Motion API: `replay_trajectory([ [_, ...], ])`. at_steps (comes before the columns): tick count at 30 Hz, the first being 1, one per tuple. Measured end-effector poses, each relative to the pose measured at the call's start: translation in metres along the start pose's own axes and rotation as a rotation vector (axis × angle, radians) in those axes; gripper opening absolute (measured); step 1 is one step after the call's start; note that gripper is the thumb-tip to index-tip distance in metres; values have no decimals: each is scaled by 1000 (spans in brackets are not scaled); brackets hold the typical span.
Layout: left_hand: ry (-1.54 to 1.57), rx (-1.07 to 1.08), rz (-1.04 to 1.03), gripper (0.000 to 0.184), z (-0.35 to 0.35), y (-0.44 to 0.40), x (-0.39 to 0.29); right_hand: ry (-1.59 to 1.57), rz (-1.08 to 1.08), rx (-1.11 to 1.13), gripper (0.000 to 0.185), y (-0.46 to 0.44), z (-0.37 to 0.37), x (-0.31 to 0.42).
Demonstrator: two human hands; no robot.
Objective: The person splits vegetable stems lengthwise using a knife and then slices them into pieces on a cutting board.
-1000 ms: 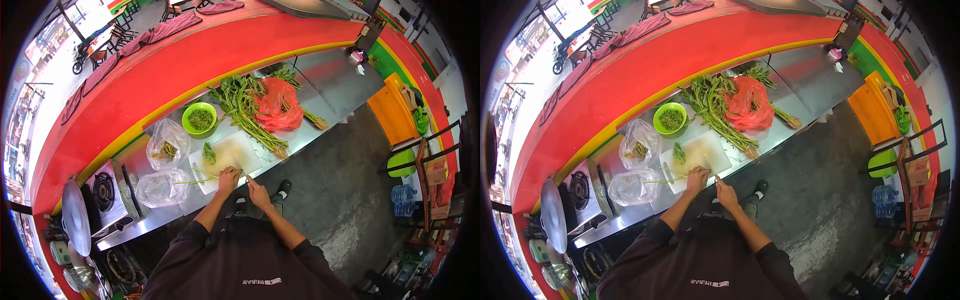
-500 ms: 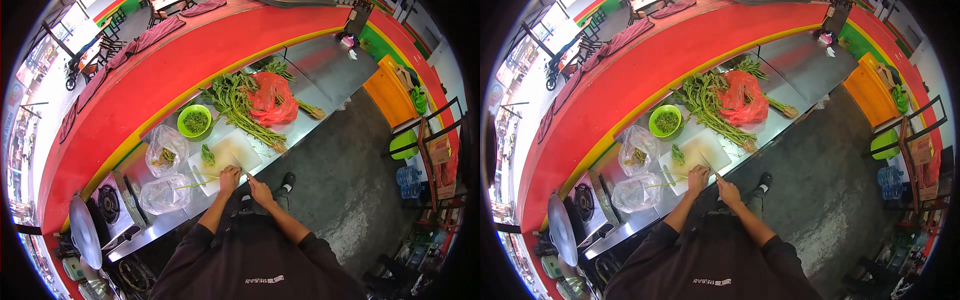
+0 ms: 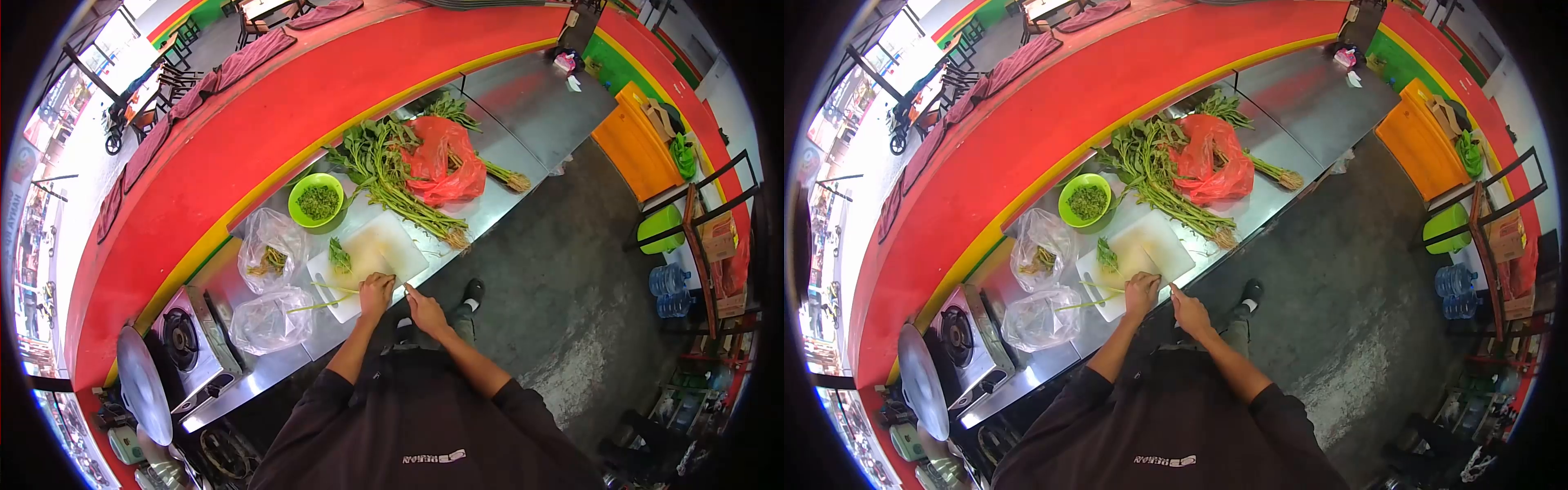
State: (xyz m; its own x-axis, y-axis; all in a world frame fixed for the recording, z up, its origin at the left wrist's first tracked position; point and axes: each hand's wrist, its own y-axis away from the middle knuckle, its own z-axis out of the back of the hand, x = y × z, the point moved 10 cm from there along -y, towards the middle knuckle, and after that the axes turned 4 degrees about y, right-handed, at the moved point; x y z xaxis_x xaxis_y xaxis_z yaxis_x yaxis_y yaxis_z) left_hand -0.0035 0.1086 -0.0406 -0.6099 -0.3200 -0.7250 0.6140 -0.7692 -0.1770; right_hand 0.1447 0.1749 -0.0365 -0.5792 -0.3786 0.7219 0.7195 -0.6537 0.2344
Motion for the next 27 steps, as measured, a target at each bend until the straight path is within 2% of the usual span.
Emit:
replay_trajectory([
  [5, -35, 3, -24, 14, 2, 2, -6, 55, 60, -42, 38, -7, -3, 5],
  [15, -29, 0, 0, 14, 1, -2, -3, 18, -14, 15, 39, -10, 4, 6],
  [27, -40, -12, -20, 13, 1, -1, -5, 80, 25, -19, 38, -18, -5, 3],
])
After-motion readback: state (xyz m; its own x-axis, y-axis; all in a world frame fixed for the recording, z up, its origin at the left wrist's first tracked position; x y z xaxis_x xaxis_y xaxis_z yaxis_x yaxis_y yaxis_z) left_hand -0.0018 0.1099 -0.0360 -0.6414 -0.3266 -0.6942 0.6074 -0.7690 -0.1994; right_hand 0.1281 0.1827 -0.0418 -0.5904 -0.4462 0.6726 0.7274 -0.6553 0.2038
